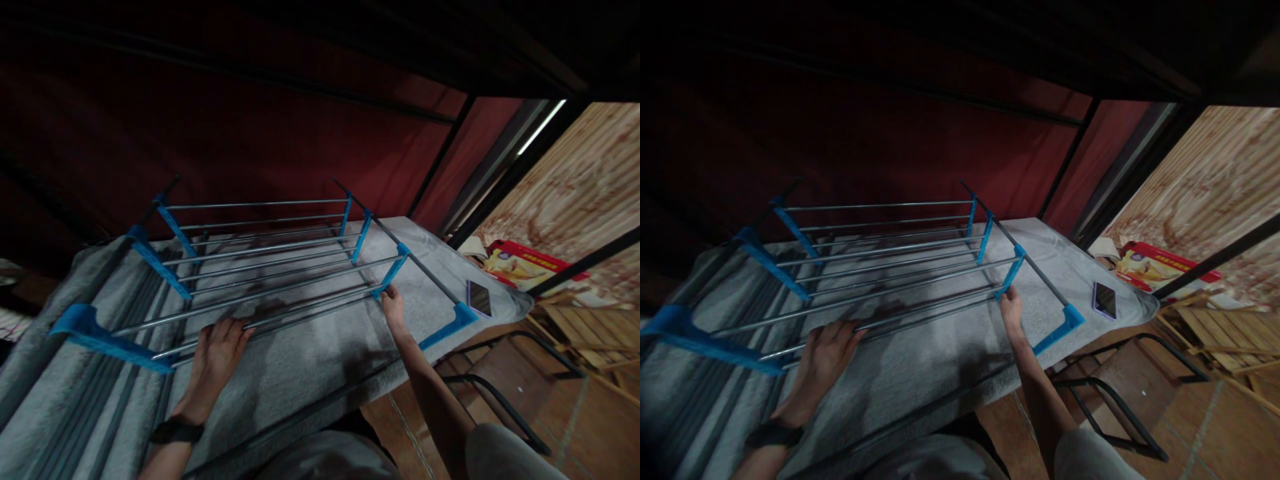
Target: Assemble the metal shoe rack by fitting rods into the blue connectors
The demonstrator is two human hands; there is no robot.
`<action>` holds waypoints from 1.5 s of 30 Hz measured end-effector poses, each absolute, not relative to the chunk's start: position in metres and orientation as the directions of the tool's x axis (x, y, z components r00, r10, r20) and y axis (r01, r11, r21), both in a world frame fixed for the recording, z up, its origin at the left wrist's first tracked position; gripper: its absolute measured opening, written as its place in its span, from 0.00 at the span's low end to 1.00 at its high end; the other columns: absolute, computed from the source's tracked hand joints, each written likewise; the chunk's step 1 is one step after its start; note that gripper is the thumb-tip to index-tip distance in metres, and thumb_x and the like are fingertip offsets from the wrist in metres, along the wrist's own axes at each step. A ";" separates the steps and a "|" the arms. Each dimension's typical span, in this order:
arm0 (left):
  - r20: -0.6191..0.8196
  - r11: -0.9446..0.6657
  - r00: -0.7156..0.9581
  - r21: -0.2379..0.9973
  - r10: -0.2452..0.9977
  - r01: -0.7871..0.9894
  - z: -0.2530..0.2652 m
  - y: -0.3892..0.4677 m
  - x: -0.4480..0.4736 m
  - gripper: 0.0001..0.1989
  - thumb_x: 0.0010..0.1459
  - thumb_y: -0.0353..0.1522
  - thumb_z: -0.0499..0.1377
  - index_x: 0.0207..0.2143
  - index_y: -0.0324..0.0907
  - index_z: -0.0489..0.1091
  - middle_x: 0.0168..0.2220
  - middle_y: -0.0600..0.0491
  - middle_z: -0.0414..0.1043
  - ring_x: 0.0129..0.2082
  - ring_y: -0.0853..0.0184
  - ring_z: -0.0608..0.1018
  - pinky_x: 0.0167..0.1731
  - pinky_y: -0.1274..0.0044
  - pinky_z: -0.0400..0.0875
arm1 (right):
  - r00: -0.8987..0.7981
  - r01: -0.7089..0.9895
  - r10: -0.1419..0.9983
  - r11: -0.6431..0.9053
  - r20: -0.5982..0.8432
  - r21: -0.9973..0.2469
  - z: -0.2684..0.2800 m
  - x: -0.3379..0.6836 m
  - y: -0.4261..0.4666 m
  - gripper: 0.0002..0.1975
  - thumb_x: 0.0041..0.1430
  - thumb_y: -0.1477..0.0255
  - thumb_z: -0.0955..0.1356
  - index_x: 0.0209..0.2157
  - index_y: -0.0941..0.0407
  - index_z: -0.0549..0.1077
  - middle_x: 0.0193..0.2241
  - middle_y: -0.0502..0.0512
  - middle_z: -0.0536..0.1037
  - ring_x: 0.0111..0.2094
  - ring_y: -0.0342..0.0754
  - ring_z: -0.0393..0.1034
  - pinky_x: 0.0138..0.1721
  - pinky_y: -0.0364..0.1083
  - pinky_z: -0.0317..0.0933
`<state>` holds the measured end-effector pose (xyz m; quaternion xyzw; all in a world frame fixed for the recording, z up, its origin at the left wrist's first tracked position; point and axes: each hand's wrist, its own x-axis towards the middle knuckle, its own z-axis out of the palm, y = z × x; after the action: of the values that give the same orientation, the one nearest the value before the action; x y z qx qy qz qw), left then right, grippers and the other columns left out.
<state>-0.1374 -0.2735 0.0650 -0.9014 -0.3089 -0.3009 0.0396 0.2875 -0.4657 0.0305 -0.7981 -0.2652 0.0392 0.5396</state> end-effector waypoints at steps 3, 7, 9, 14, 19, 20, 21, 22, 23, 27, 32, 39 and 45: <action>0.606 -0.777 0.576 0.115 0.549 0.619 0.064 -0.281 -0.136 0.21 0.71 0.45 0.48 0.50 0.45 0.76 0.43 0.42 0.79 0.42 0.51 0.78 0.48 0.58 0.66 | 0.869 0.313 0.461 -0.233 0.178 -0.921 0.030 0.288 -0.469 0.21 0.47 0.63 0.63 0.42 0.53 0.76 0.47 0.64 0.82 0.48 0.57 0.75 0.53 0.53 0.66; 0.621 -0.729 0.521 0.121 0.585 0.674 0.066 -0.295 -0.139 0.17 0.71 0.40 0.51 0.55 0.44 0.72 0.48 0.43 0.77 0.47 0.52 0.77 0.52 0.59 0.65 | 0.899 0.252 0.418 -0.251 0.130 -0.935 0.024 0.292 -0.471 0.25 0.45 0.60 0.65 0.44 0.54 0.77 0.49 0.70 0.81 0.50 0.62 0.75 0.55 0.57 0.65; 0.635 -0.693 0.461 0.168 0.620 0.701 0.065 -0.308 -0.144 0.15 0.71 0.37 0.53 0.55 0.45 0.72 0.50 0.44 0.76 0.48 0.54 0.76 0.53 0.61 0.64 | 0.907 0.243 0.402 -0.268 0.121 -0.932 0.022 0.295 -0.471 0.27 0.44 0.59 0.66 0.45 0.56 0.77 0.48 0.73 0.80 0.51 0.65 0.75 0.54 0.59 0.65; 0.660 -0.443 -0.072 0.576 0.748 0.687 0.049 -0.339 -0.165 0.09 0.68 0.33 0.54 0.49 0.45 0.70 0.48 0.47 0.72 0.51 0.57 0.74 0.55 0.62 0.66 | 0.906 0.281 0.403 -0.339 0.131 -0.898 0.020 0.298 -0.477 0.28 0.45 0.58 0.66 0.46 0.59 0.78 0.47 0.73 0.81 0.51 0.66 0.75 0.55 0.60 0.66; 0.341 -0.157 -0.582 0.926 0.738 0.344 0.037 -0.317 -0.182 0.21 0.63 0.33 0.58 0.58 0.45 0.61 0.60 0.42 0.65 0.62 0.56 0.69 0.62 0.60 0.63 | 0.913 0.277 0.394 -0.404 0.107 -0.872 0.017 0.303 -0.480 0.32 0.45 0.60 0.66 0.50 0.64 0.77 0.50 0.74 0.80 0.53 0.68 0.74 0.57 0.62 0.65; 0.301 -0.147 -0.568 0.942 0.766 0.301 0.037 -0.310 -0.184 0.24 0.62 0.32 0.58 0.60 0.46 0.60 0.63 0.42 0.64 0.64 0.56 0.67 0.65 0.60 0.61 | 0.918 0.268 0.385 -0.420 0.097 -0.867 0.017 0.304 -0.480 0.33 0.45 0.60 0.66 0.51 0.63 0.77 0.50 0.74 0.80 0.53 0.68 0.74 0.57 0.62 0.65; 0.274 -0.145 -0.537 0.952 0.798 0.270 0.037 -0.303 -0.185 0.26 0.61 0.31 0.58 0.62 0.46 0.60 0.65 0.42 0.64 0.66 0.57 0.67 0.66 0.61 0.60 | 0.919 0.264 0.383 -0.431 0.090 -0.863 0.018 0.304 -0.480 0.33 0.46 0.60 0.66 0.52 0.63 0.77 0.51 0.73 0.80 0.53 0.68 0.74 0.58 0.62 0.65; 0.252 -0.141 -0.503 0.958 0.827 0.249 0.038 -0.297 -0.185 0.27 0.61 0.31 0.57 0.63 0.45 0.60 0.66 0.42 0.64 0.66 0.57 0.67 0.68 0.62 0.59 | 0.918 0.264 0.386 -0.436 0.086 -0.860 0.019 0.304 -0.480 0.33 0.46 0.60 0.66 0.52 0.62 0.78 0.51 0.73 0.80 0.54 0.68 0.74 0.58 0.62 0.64; 0.232 -0.132 -0.478 0.963 0.847 0.234 0.039 -0.294 -0.185 0.27 0.61 0.31 0.57 0.63 0.44 0.62 0.66 0.42 0.65 0.67 0.57 0.67 0.68 0.62 0.59 | 0.913 0.270 0.400 -0.436 0.084 -0.859 0.020 0.303 -0.481 0.32 0.47 0.60 0.66 0.51 0.62 0.78 0.51 0.73 0.79 0.54 0.68 0.74 0.58 0.62 0.64; 0.211 -0.093 -0.473 0.961 0.855 0.261 0.042 -0.292 -0.182 0.24 0.65 0.31 0.52 0.62 0.40 0.65 0.65 0.40 0.68 0.67 0.56 0.68 0.68 0.63 0.60 | 0.900 0.280 0.429 -0.446 0.071 -0.850 0.025 0.299 -0.484 0.27 0.50 0.60 0.66 0.49 0.58 0.78 0.51 0.71 0.80 0.56 0.69 0.73 0.59 0.63 0.64; 0.235 -0.047 -0.489 0.930 0.840 0.365 0.043 -0.296 -0.181 0.24 0.67 0.31 0.51 0.64 0.36 0.65 0.64 0.36 0.68 0.66 0.53 0.70 0.67 0.61 0.62 | 0.907 0.279 0.419 -0.513 0.047 -0.812 0.029 0.297 -0.486 0.27 0.50 0.60 0.66 0.50 0.58 0.77 0.49 0.70 0.80 0.55 0.69 0.74 0.57 0.63 0.66; 0.249 -0.015 -0.485 0.900 0.839 0.436 0.046 -0.299 -0.179 0.22 0.69 0.33 0.50 0.61 0.35 0.66 0.63 0.34 0.70 0.64 0.49 0.72 0.64 0.57 0.66 | 0.918 0.252 0.395 -0.501 0.041 -0.828 0.036 0.290 -0.486 0.29 0.48 0.58 0.66 0.52 0.52 0.78 0.48 0.71 0.81 0.54 0.72 0.74 0.55 0.66 0.66; 0.248 -0.015 -0.488 0.902 0.837 0.431 0.044 -0.299 -0.181 0.21 0.69 0.35 0.50 0.59 0.35 0.67 0.60 0.31 0.71 0.60 0.46 0.75 0.60 0.52 0.68 | 0.902 0.314 0.414 -0.428 0.125 -0.848 0.032 0.291 -0.482 0.20 0.51 0.51 0.65 0.43 0.37 0.80 0.43 0.69 0.81 0.55 0.77 0.70 0.51 0.74 0.66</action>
<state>-0.1810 -0.2995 0.0437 -0.4694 -0.6757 -0.5360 -0.1892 0.2913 -0.4819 0.0322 -0.8434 -0.2159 0.0512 0.4894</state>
